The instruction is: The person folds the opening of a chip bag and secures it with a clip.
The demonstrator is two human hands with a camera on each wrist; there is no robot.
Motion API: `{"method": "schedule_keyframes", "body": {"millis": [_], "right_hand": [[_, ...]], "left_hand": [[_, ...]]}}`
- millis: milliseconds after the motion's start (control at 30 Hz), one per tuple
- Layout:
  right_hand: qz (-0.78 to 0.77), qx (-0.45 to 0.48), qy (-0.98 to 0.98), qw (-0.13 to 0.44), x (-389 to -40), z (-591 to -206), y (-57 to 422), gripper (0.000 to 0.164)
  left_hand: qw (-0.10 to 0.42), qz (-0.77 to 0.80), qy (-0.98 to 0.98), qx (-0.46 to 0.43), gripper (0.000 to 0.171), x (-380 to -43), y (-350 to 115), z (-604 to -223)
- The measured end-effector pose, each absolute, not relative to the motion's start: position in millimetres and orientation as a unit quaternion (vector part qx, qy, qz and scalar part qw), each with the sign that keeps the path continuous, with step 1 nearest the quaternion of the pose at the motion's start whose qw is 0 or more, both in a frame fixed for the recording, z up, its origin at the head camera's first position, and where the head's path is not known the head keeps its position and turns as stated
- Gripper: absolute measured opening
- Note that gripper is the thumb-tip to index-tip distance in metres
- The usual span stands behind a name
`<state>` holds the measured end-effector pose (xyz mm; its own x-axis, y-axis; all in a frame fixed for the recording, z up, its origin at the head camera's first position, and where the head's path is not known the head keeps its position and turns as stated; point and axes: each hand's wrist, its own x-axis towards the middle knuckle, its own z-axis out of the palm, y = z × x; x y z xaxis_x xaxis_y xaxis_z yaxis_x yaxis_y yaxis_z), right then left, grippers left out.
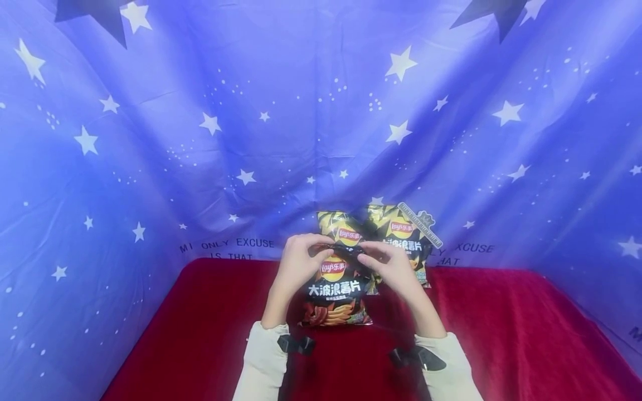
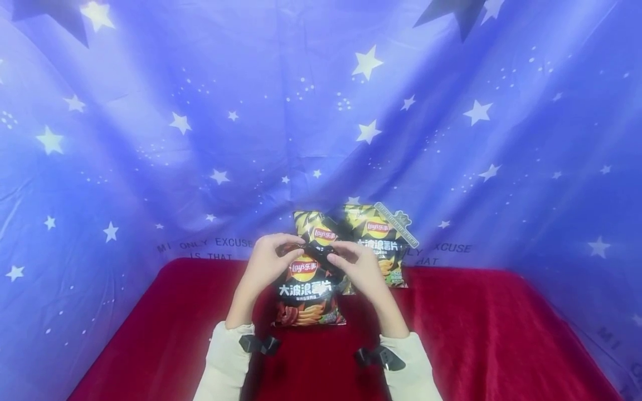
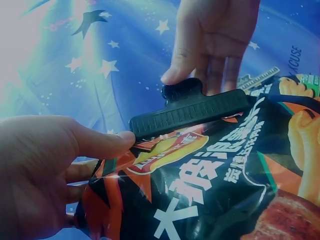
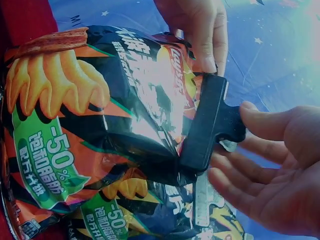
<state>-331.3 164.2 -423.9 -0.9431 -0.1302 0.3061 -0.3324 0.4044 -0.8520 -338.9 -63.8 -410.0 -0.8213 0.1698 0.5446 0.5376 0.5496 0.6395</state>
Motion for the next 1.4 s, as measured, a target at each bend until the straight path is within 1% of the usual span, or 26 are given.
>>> {"method": "schedule_keyframes", "body": {"millis": [133, 267, 333, 400, 500, 567, 600, 700, 867, 967, 1100, 1400], "right_hand": [[0.512, 0.125, -0.849, 0.038, -334, -429, 168, 0.048], [0.494, 0.12, -0.861, -0.003, -337, -434, 171, 0.047], [0.496, 0.117, -0.86, -0.015, -338, -436, 172, 0.044], [0.502, 0.112, -0.857, -0.024, -339, -437, 174, 0.042], [0.531, 0.11, -0.839, -0.045, -340, -439, 176, 0.042], [0.548, 0.108, -0.828, -0.057, -340, -440, 178, 0.043], [0.556, 0.105, -0.822, -0.063, -341, -442, 179, 0.042], [0.565, 0.099, -0.816, -0.076, -342, -444, 181, 0.039], [0.58, 0.077, -0.806, -0.094, -345, -447, 183, 0.035], [0.588, 0.068, -0.799, -0.102, -347, -448, 184, 0.034], [0.6, 0.052, -0.791, -0.109, -349, -448, 185, 0.032], [0.618, 0.059, -0.773, -0.132, -349, -450, 192, 0.032]], "left_hand": [[0.227, -0.412, -0.858, -0.204, 0.024, -341, -65, -414], [0.226, -0.412, -0.86, -0.199, 0.029, -345, -68, -417], [0.209, -0.432, -0.856, -0.192, 0.034, -347, -73, -418], [0.186, -0.457, -0.852, -0.176, 0.044, -348, -79, -418], [0.144, -0.475, -0.858, -0.132, 0.063, -348, -91, -419], [0.111, -0.485, -0.861, -0.104, 0.071, -349, -99, -420], [0.094, -0.487, -0.864, -0.092, 0.073, -349, -103, -421], [0.036, -0.5, -0.862, -0.078, 0.067, -350, -114, -424], [-0.067, -0.558, -0.823, -0.09, 0.048, -352, -125, -429], [-0.108, -0.585, -0.798, -0.102, 0.038, -354, -126, -433], [-0.119, -0.598, -0.785, -0.108, 0.029, -356, -126, -435], [-0.119, -0.617, -0.771, -0.101, 0.033, -361, -130, -442]]}}
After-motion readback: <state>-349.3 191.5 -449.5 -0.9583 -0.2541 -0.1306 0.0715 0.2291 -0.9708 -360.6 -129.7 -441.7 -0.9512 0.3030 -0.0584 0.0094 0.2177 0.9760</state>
